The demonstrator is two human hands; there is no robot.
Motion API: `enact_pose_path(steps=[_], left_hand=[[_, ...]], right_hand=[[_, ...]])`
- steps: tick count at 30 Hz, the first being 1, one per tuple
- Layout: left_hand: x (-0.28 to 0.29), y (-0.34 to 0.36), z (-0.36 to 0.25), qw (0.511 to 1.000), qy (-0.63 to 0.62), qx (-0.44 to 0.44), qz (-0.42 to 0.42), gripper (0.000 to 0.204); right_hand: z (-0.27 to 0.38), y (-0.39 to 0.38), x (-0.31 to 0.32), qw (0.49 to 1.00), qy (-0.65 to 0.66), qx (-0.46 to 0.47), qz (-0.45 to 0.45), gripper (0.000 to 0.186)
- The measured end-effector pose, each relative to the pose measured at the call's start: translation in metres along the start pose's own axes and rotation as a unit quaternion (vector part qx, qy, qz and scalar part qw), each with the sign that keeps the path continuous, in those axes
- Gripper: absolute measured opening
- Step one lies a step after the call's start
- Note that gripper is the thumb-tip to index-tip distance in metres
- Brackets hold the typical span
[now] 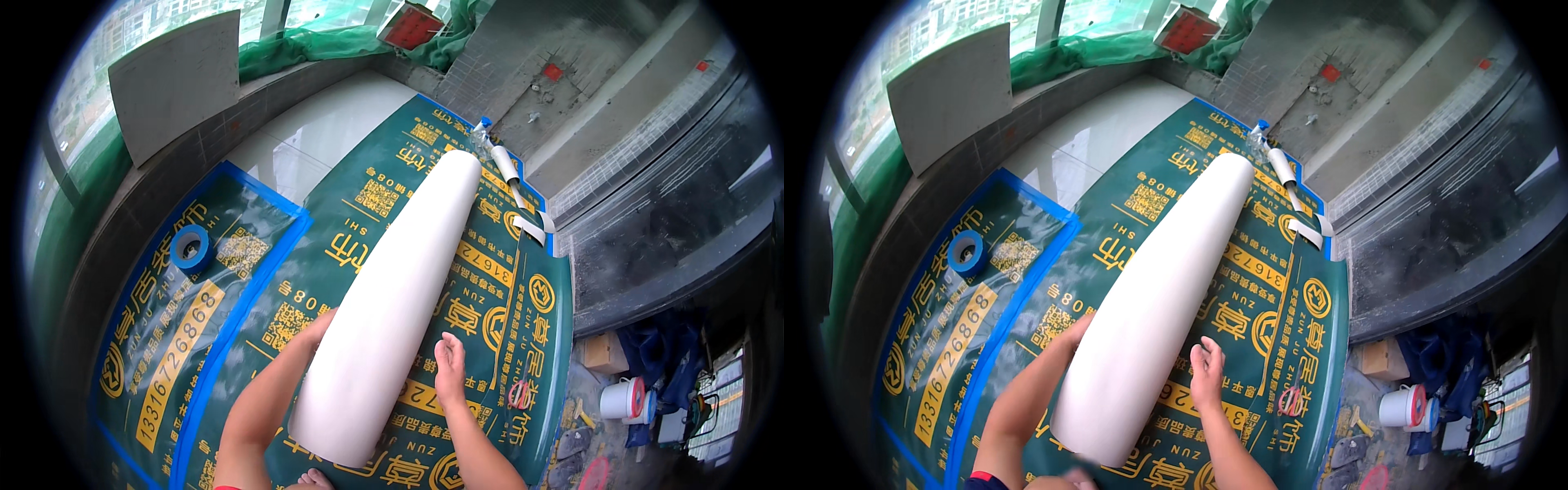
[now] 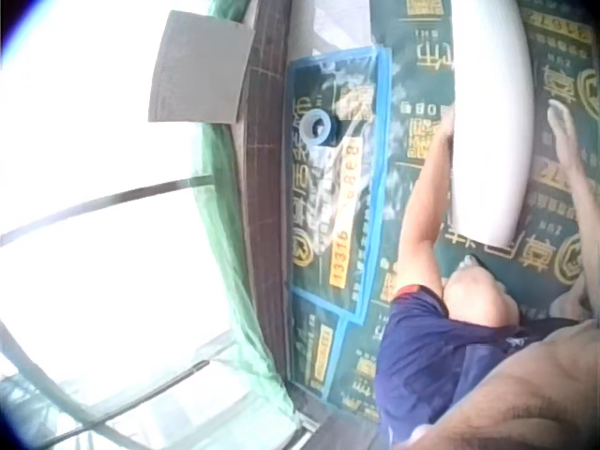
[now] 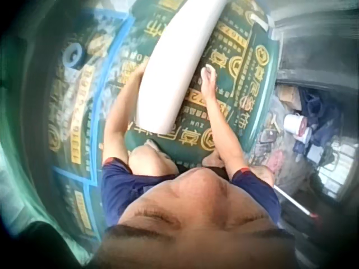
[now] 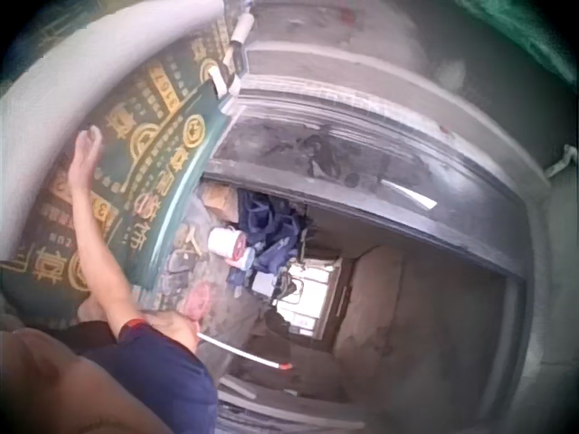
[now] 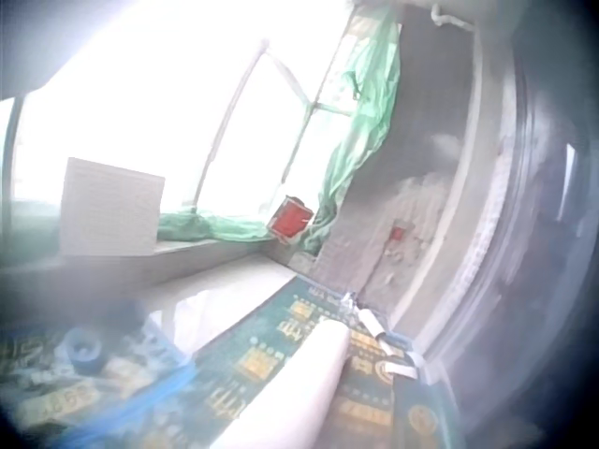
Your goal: The person applies blue tape to the edges and seams of large green advertising banners laid out on the floor and against a wall, then uses scissors to cut the tape and smooths it down by hand.
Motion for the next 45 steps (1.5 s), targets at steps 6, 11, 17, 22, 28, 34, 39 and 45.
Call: enact_pose_path(steps=[6, 11, 17, 22, 28, 34, 39, 45], left_hand=[[0.041, 0.054, -0.073, 0.996, 0.011, 0.047, -0.069, 0.112], [-0.013, 0.091, -0.062, 0.989, 0.114, 0.088, 0.028, 0.095], [-0.003, 0.077, -0.040, 0.996, 0.043, 0.001, -0.074, 0.083], [0.049, -0.006, -0.041, 0.992, 0.097, 0.057, -0.061, 0.085], [0.138, -0.232, 0.043, 0.977, 0.159, 0.129, -0.061, 0.101], [0.147, -0.672, 0.177, 0.773, 0.224, 0.504, -0.313, 0.078], [0.122, -0.749, 0.176, 0.628, 0.311, 0.433, -0.567, 0.041], [0.106, -0.542, 0.081, 0.708, 0.406, 0.127, -0.564, 0.048]], right_hand=[[-0.073, -0.009, -0.057, 0.920, 0.241, -0.271, 0.150, 0.085], [-0.053, 0.012, -0.086, 0.879, 0.354, -0.225, 0.226, 0.087], [-0.027, 0.000, -0.101, 0.887, 0.325, -0.233, 0.232, 0.081], [-0.025, -0.072, -0.150, 0.844, 0.298, -0.327, 0.303, 0.080], [-0.044, -0.264, -0.217, 0.711, 0.207, -0.442, 0.506, 0.068], [-0.061, -0.363, -0.194, 0.519, 0.043, -0.451, 0.725, 0.060], [-0.082, -0.199, -0.116, 0.695, -0.045, -0.340, 0.632, 0.052], [-0.064, -0.024, 0.052, 0.747, -0.431, -0.064, 0.502, 0.053]])
Point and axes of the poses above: each hand's wrist, its own y-axis towards the middle knuckle, its own x-axis out of the back of the hand, z = x × y, the point moved 6 cm from there along y, towards the middle knuckle, and after that the axes turned 2 degrees about y, right-handed, at the moved point
